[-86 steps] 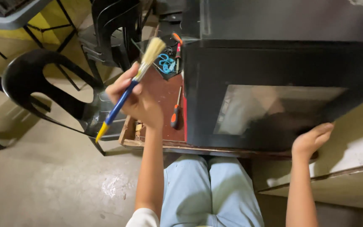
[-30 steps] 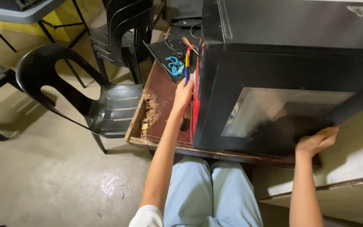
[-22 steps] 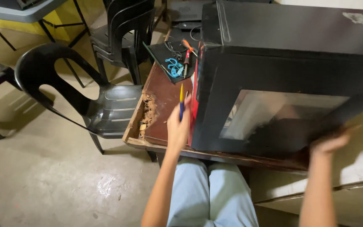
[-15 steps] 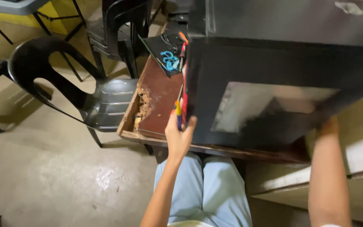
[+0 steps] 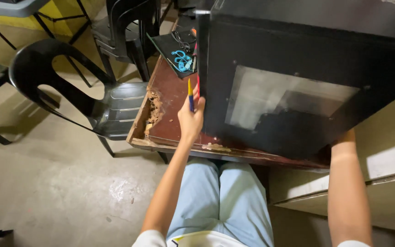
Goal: Cleaning the exterior and ports of a computer tower using a brush
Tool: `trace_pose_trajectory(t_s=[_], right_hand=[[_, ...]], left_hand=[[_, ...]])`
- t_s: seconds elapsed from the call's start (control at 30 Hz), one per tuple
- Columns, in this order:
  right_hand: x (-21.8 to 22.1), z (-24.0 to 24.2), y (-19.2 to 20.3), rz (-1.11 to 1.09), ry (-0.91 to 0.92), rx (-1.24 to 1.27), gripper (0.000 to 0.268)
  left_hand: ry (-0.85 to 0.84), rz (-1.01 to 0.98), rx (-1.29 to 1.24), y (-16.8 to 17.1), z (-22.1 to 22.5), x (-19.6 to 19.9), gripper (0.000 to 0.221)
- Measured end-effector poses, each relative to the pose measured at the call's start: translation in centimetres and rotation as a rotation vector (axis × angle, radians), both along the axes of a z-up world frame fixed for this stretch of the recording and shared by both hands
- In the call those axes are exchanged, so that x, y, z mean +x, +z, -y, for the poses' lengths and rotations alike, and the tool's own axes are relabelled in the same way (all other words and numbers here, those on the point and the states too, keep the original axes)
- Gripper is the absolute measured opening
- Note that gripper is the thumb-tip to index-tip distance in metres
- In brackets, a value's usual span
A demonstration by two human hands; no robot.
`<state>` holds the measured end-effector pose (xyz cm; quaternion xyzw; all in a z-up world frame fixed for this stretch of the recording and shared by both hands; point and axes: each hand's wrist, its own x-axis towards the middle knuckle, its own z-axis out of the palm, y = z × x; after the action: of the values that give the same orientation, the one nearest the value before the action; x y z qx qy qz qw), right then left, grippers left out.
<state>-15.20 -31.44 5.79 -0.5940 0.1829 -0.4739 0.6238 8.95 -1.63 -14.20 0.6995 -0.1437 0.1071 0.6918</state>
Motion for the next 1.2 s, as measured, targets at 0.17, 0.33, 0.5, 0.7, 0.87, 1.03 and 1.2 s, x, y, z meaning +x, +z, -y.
trace_pose_trajectory(t_s=[0.17,0.33,0.5,0.7,0.87,1.03,1.2], right_hand=[[-0.6,0.2,-3.4,-0.028,0.003,0.022,0.068],[-0.1,1.3,-9.1,-0.049,0.019,0.051,0.064],[-0.5,1.5,-13.9,-0.071,0.02,0.074,0.06],[-0.9,0.1,-16.1,-0.082,0.021,0.08,0.055],[-0.3,-5.2,-14.0,-0.011,0.097,-0.099,0.068],[1.0,-5.4,-18.9,-0.061,-0.157,0.042,0.055],[0.7,-7.9,-19.1,-0.175,-0.282,-0.079,0.015]], left_hand=[[-0.019,-0.096,0.066,-2.4,3.0,4.8,0.043],[-0.024,-0.134,0.129,-2.9,4.8,7.6,0.043],[-0.09,-0.138,0.139,-2.4,6.8,10.5,0.044],[-0.205,0.013,0.173,-3.7,9.8,13.7,0.046],[-0.172,0.08,0.127,-5.3,12.9,17.0,0.038],[-0.123,-0.126,0.133,-3.6,14.2,17.8,0.033],[-0.063,-0.209,0.162,-2.9,12.7,13.2,0.036]])
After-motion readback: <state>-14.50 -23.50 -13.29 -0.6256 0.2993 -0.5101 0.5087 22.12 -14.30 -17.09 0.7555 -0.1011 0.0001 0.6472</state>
